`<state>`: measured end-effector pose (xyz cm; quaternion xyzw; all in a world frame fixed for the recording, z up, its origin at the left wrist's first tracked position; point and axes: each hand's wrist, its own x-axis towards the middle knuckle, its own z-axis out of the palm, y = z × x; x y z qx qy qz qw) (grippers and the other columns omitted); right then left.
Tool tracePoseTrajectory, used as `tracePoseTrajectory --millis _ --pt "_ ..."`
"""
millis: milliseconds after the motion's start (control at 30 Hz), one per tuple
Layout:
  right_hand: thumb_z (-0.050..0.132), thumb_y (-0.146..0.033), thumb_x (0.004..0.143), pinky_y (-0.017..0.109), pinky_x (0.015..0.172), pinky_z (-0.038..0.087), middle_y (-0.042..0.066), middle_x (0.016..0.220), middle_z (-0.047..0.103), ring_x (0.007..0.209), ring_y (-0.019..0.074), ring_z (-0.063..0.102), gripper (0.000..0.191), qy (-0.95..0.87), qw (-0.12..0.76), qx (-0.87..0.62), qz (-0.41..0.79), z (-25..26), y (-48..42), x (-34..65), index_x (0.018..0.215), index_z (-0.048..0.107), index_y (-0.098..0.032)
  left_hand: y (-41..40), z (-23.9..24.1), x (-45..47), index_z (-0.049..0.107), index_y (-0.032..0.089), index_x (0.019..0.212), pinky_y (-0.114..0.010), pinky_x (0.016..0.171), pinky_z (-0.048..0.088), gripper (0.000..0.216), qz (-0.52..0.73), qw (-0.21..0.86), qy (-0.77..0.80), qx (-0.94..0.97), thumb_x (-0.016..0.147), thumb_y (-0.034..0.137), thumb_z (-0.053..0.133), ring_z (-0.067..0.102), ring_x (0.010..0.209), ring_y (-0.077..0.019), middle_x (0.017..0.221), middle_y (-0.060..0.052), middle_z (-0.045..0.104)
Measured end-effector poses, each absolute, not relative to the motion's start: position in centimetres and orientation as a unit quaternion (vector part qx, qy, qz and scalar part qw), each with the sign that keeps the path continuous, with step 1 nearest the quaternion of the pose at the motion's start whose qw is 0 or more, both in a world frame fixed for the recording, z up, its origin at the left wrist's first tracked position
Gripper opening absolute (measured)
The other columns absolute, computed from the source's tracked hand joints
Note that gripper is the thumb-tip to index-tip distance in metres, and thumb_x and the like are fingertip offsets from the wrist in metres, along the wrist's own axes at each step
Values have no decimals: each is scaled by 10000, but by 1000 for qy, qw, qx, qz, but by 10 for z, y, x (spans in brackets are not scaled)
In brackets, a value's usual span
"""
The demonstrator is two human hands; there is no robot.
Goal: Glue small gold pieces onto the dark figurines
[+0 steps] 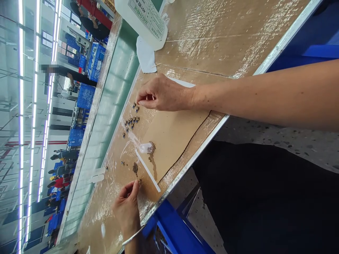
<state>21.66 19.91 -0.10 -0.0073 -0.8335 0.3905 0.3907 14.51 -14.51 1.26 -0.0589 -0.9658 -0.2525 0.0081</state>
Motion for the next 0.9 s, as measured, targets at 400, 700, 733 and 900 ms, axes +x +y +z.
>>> tracePoseTrajectory --millis 400,700,733,900 --pt "522 -161 798 334 763 442 93 886 661 869 209 554 114 -897 266 167 312 -6 52 264 834 627 -132 -151 10 139 703 213 772 -263 688 437 298 -275 -23 -958 -77 665 489 677 612 736 -177 749 -5 697" --pt "485 -265 742 396 762 490 65 871 689 886 256 569 201 -916 257 135 276 -32 -5 218 842 653 -216 -152 9 138 698 195 760 -268 695 435 285 -307 -36 -945 -110 693 469 663 603 704 -170 736 -6 694" --pt "480 -266 749 393 756 493 60 865 689 877 252 572 197 -917 259 136 272 -34 -6 216 824 655 -218 -152 9 138 698 196 759 -268 697 433 282 -309 -36 -944 -112 695 468 662 602 706 -169 740 -6 694" --pt "488 -261 737 384 744 503 52 867 684 885 244 574 187 -918 258 141 266 -39 -12 209 806 659 -227 -151 8 137 698 197 747 -274 692 429 284 -307 -34 -944 -114 687 472 664 604 707 -177 737 -12 694"
